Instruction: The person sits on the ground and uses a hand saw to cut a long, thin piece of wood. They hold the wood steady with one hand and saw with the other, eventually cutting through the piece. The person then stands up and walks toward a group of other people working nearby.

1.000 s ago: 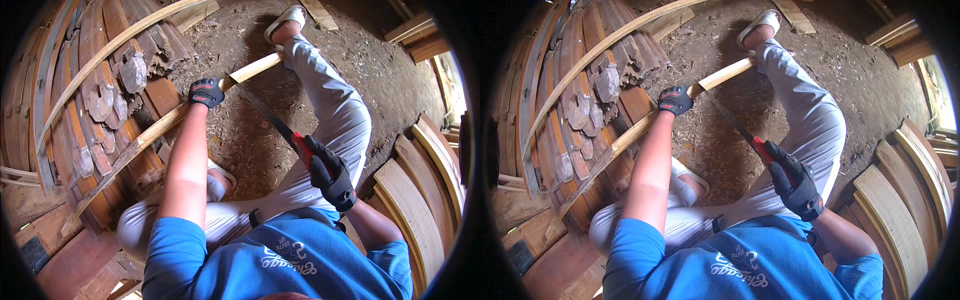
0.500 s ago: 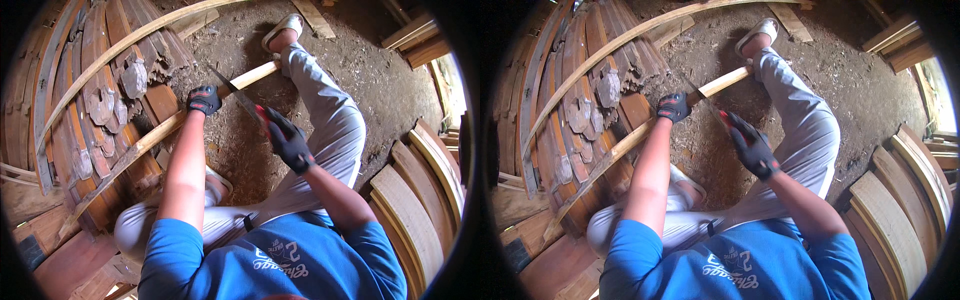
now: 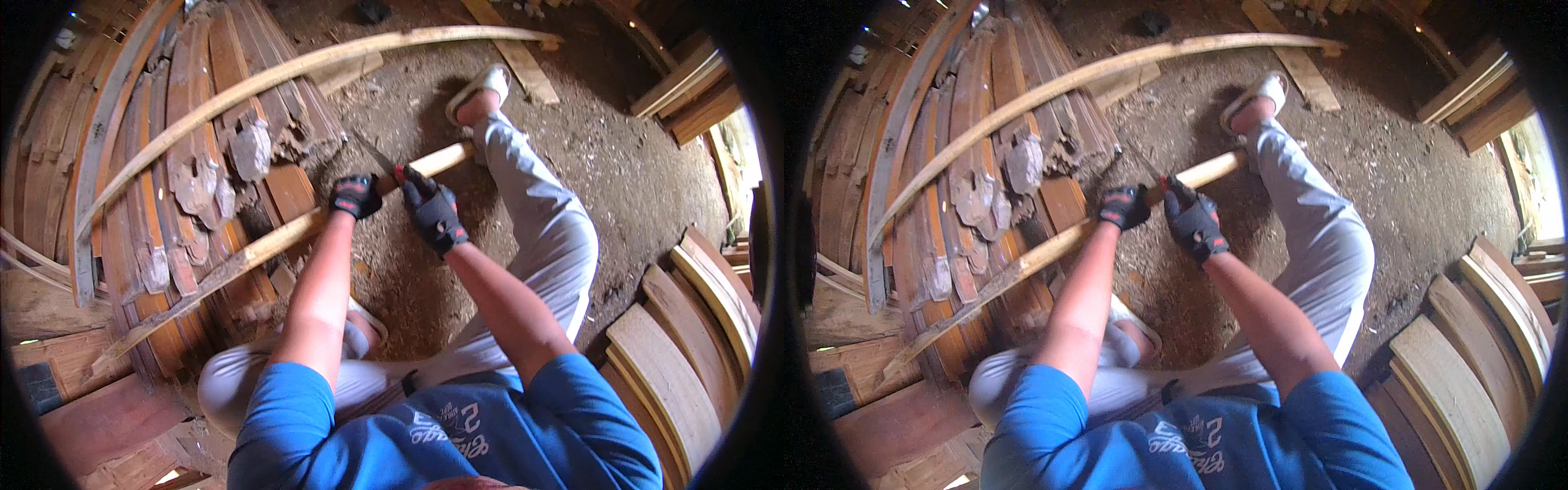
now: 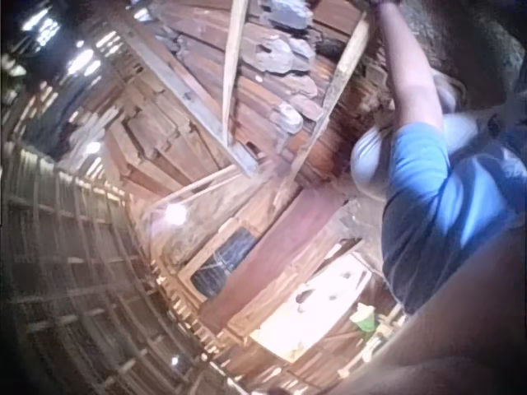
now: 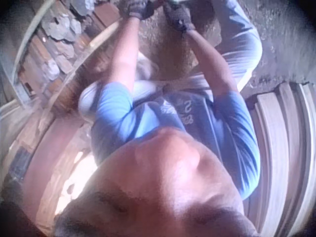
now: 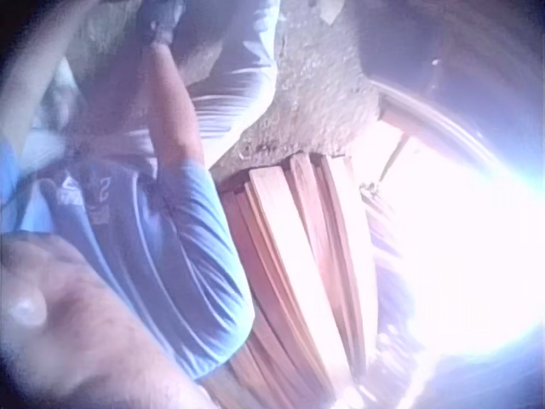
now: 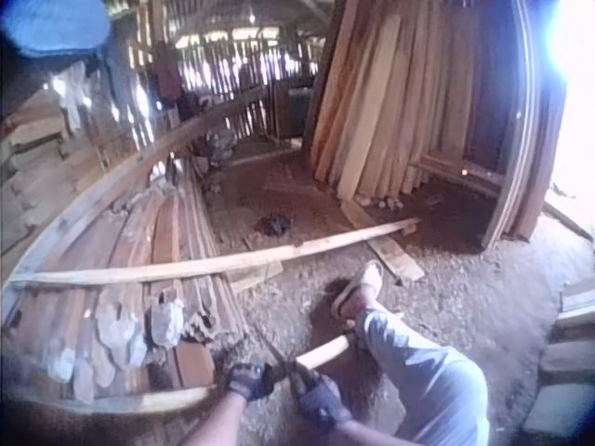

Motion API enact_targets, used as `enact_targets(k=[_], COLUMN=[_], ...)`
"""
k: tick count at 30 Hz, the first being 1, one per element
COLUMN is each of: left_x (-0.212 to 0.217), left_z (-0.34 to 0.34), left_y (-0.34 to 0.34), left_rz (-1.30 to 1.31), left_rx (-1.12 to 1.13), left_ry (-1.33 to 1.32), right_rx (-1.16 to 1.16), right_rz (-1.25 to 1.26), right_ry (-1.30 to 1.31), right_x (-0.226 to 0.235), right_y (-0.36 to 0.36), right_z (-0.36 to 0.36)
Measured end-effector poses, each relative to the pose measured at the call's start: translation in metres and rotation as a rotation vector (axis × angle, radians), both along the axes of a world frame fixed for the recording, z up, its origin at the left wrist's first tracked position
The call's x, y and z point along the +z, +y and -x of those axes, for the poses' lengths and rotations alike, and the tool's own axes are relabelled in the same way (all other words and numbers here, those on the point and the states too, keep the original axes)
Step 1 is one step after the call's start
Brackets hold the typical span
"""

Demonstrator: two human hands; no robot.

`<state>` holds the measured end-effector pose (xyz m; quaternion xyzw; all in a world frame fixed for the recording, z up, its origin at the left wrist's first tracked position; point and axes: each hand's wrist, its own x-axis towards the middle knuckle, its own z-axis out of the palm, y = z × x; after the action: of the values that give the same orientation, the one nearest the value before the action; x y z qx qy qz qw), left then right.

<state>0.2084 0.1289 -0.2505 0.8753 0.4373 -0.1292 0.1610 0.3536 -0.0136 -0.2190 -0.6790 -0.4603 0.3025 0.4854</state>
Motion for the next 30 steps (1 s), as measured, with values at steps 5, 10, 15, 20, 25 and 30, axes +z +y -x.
enact_targets(k=[5,10,15,20,25,30], left_x=[-0.003,-0.008,-0.022,-0.009,-0.016,-0.015], left_z=[0.022,0.028,0.031,0.024,0.027,0.026], left_y=[-0.002,-0.004,-0.003,-0.010,-0.007,-0.002], left_rz=[-0.086,-0.077,-0.124,-0.085,-0.026,-0.061], left_rx=[0.076,0.074,0.021,-0.008,-0.004,-0.006], left_ry=[0.002,-0.069,-0.035,-0.018,0.024,0.012], right_rx=[0.086,0.168,0.119,0.068,0.057,0.060], right_rz=[0.080,0.277,0.482,0.113,0.054,0.463], right_ry=[-0.115,-0.042,0.047,-0.121,-0.018,0.142], right_x=[0.041,0.145,0.154,0.032,0.000,0.108], right_y=[-0.053,-0.189,-0.184,-0.029,-0.020,-0.155], right_z=[0.000,-0.028,-0.031,0.002,0.012,-0.007])
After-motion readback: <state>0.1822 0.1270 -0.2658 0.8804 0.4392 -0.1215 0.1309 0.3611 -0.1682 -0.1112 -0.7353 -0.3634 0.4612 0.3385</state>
